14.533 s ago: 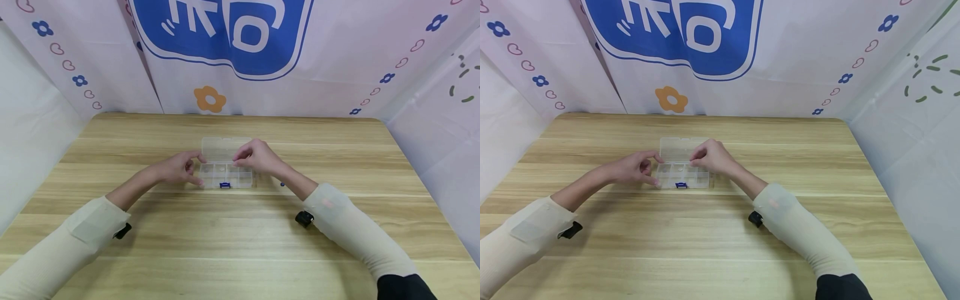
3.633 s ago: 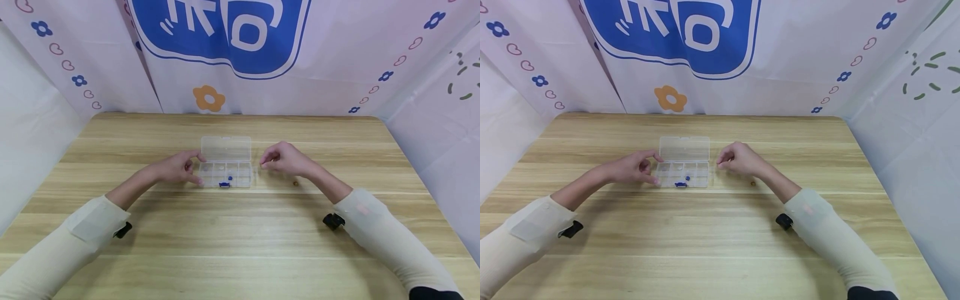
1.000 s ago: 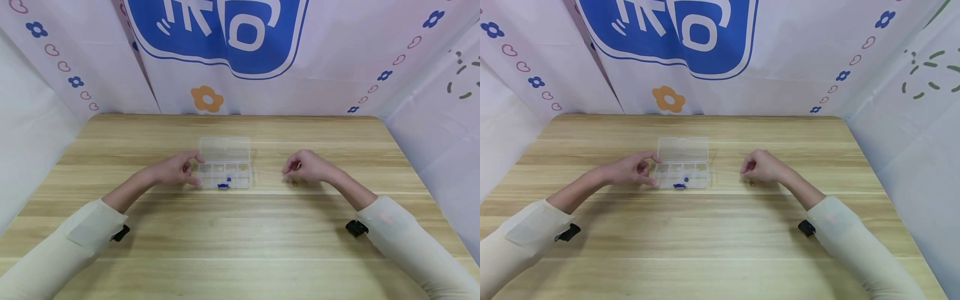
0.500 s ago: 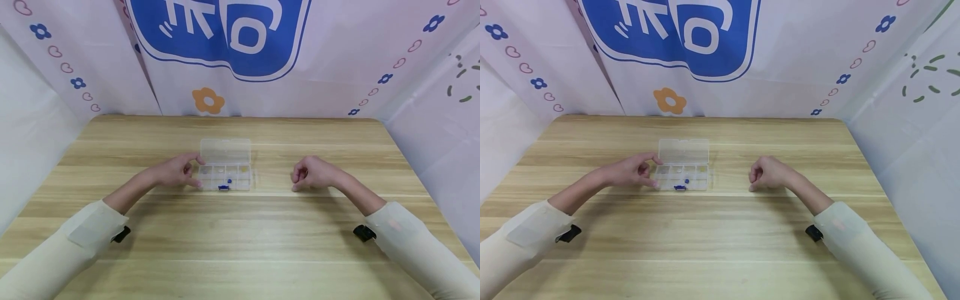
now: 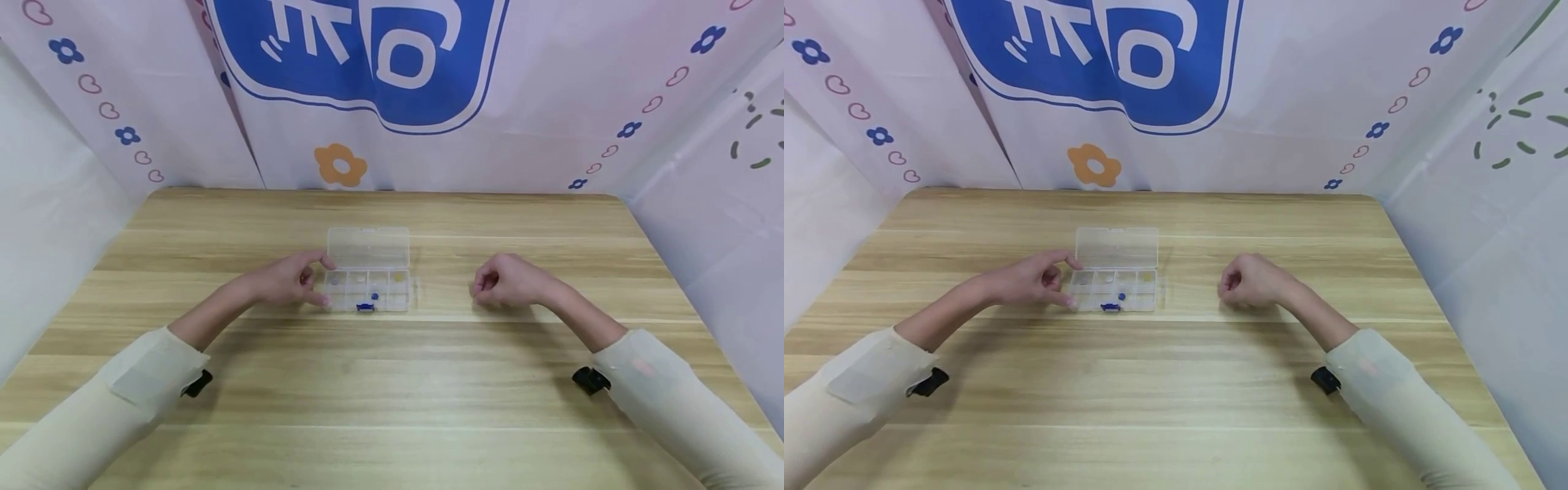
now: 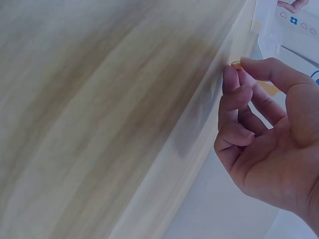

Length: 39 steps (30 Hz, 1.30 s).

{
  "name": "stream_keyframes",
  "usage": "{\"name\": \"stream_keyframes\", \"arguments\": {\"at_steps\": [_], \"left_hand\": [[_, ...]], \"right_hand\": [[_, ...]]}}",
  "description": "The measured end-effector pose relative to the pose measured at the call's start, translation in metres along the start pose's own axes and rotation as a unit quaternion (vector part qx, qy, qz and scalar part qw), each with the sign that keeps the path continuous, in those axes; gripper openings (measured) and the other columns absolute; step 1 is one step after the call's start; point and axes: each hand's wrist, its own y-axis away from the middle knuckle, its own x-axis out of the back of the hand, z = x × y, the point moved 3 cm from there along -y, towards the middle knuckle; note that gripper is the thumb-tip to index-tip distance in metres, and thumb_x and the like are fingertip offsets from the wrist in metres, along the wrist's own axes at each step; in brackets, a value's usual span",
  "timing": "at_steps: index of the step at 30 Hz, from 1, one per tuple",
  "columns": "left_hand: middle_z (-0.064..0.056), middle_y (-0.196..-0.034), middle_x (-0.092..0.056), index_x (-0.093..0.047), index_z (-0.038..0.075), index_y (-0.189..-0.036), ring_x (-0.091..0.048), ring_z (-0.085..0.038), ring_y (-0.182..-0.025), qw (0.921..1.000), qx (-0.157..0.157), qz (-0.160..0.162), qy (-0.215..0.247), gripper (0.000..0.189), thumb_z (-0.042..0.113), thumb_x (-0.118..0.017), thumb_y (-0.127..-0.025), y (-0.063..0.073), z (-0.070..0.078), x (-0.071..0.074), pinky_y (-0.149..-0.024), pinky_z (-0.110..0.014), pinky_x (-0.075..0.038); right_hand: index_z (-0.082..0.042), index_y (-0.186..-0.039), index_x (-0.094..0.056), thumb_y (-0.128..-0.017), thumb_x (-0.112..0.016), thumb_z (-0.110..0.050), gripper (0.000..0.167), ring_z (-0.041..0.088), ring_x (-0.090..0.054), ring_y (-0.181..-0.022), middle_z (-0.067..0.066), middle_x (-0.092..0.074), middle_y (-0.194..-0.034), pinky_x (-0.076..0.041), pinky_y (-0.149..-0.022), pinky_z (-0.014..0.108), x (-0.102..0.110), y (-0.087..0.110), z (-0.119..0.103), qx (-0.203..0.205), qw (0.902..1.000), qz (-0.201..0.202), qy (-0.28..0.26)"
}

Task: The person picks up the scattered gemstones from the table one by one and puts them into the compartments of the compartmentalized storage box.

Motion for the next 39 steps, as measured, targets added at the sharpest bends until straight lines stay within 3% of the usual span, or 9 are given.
{"name": "stream_keyframes", "arguments": {"at_steps": [11,19,30,39], "left_hand": [[0.000,-0.067,-0.046,-0.047,-0.005,-0.137,-0.042,-0.015,-0.062,1.0000,0.000,0.001,0.000,0.059,0.013,-0.080,-0.091,-0.001,-0.003,0.000,-0.057,-0.026,-0.038],[0.000,-0.067,-0.043,-0.047,-0.006,-0.135,-0.041,-0.014,-0.062,1.0000,-0.005,-0.004,0.003,0.056,0.011,-0.079,-0.092,0.000,-0.002,-0.001,-0.058,-0.026,-0.038],[-0.001,-0.067,-0.044,-0.047,-0.006,-0.136,-0.041,-0.014,-0.062,1.0000,-0.002,-0.003,0.005,0.057,0.010,-0.079,-0.092,0.000,-0.002,0.000,-0.058,-0.026,-0.038],[0.000,-0.066,-0.044,-0.047,-0.006,-0.136,-0.041,-0.013,-0.061,1.0000,-0.001,-0.004,0.007,0.056,0.009,-0.079,-0.092,0.000,-0.002,0.000,-0.058,-0.026,-0.038]], "right_hand": [[-0.002,-0.093,-0.077,-0.091,-0.072,-0.001,0.006,0.013,-0.062,-0.078,0.002,-0.073,-0.085,-0.052,-0.071,0.025,-0.001,-0.009,-0.005,0.010,0.9993,0.020,-0.030],[-0.001,-0.099,-0.079,-0.096,-0.071,-0.003,0.009,0.016,-0.063,-0.083,0.008,-0.076,-0.098,-0.052,-0.071,0.029,0.000,-0.014,-0.007,0.013,0.9987,0.033,-0.037],[-0.002,-0.094,-0.078,-0.092,-0.075,-0.001,0.004,0.017,-0.064,-0.078,0.004,-0.074,-0.087,-0.053,-0.067,0.028,-0.001,-0.021,-0.014,-0.004,0.9978,0.037,-0.054],[-0.001,-0.095,-0.076,-0.094,-0.072,-0.003,0.005,0.017,-0.064,-0.077,0.006,-0.075,-0.092,-0.052,-0.064,0.028,-0.004,-0.028,-0.022,0.017,0.9968,0.044,-0.064]]}}
